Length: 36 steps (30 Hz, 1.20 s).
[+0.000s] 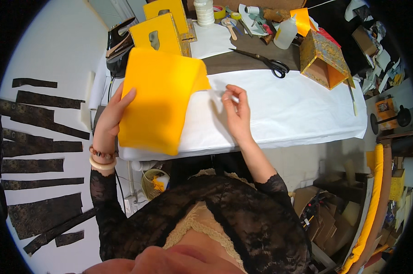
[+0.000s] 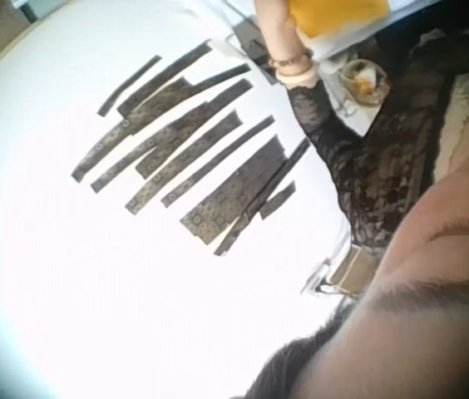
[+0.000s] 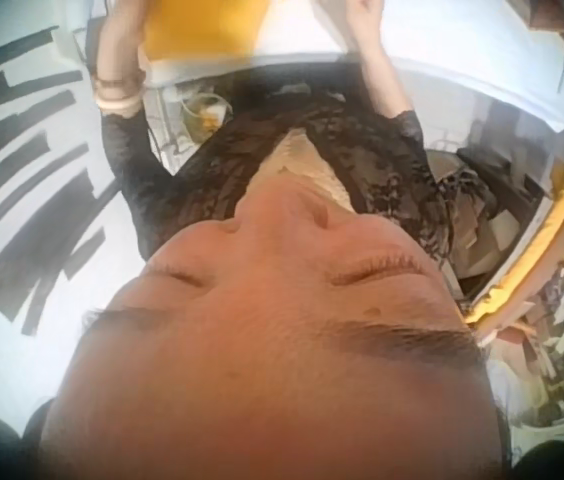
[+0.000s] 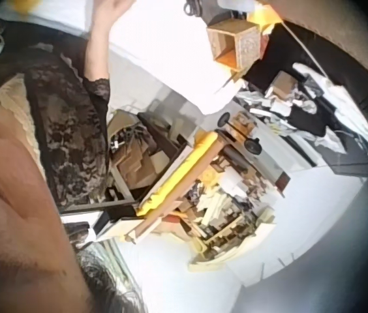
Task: The person cuts yellow fabric, irons it, applies glue to a cardboard insert, and folds the fabric around it to form a pouch. They repeat the process with a second pouch, ironing the final folds.
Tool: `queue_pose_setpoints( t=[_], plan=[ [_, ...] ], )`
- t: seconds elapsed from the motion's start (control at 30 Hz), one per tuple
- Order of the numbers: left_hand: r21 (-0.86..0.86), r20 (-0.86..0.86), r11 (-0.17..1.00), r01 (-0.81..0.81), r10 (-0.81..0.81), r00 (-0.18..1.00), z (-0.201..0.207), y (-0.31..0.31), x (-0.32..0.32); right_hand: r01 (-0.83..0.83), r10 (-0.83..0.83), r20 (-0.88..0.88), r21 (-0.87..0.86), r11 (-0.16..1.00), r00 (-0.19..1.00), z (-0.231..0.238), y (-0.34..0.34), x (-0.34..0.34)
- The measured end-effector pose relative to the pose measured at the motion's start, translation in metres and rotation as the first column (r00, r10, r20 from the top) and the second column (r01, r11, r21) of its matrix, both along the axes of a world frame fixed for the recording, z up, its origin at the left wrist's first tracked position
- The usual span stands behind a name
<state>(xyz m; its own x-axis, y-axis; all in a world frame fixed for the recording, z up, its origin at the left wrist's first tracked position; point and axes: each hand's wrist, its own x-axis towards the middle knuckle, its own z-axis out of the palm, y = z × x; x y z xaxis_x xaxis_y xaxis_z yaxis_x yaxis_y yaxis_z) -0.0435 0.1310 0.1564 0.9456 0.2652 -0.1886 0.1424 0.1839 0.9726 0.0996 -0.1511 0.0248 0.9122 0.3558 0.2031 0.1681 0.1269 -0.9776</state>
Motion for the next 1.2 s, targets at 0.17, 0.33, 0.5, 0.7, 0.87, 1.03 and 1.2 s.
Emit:
queue_pose_setpoints(
  t=[0.17, 0.33, 0.5, 0.7, 0.87, 1.03, 1.2],
  plan=[
    [-0.492, -0.045, 0.861, -0.128, 0.122, 0.992, -0.048, 0.009, -0.037, -0.33, 0.383, -0.441, 0.193, 0.924, 0.812, 0.012, 0.025, -0.016],
    [-0.503, -0.035, 0.846, -0.175, 0.182, 0.983, -0.075, -0.019, -0.053, -0.399, 0.617, -0.58, 0.471, 0.787, 0.532, 0.028, 0.046, -0.022],
    [-0.532, -0.054, 0.809, -0.251, 0.263, 0.963, -0.08, -0.035, -0.063, -0.395, 0.538, -0.588, 0.366, 0.843, 0.604, 0.032, 0.048, 0.001],
    [-0.585, -0.013, 0.784, -0.21, 0.25, 0.968, -0.098, -0.048, -0.065, -0.202, 0.459, -0.527, 0.473, 0.858, 0.715, 0.036, 0.055, -0.003],
    [-0.676, 0.032, 0.713, -0.186, 0.28, 0.959, -0.097, -0.069, -0.059, -0.05, 0.351, -0.493, 0.524, 0.85, 0.796, 0.029, 0.057, -0.007],
    [-0.647, 0.017, 0.732, -0.214, 0.294, 0.956, -0.104, -0.076, -0.057, -0.007, 0.226, -0.414, 0.467, 0.884, 0.882, 0.016, 0.06, -0.003],
    [-0.594, -0.008, 0.757, -0.273, 0.334, 0.943, -0.098, -0.086, -0.055, 0.005, 0.218, -0.444, 0.448, 0.894, 0.869, 0.028, 0.052, -0.004]
  ],
)
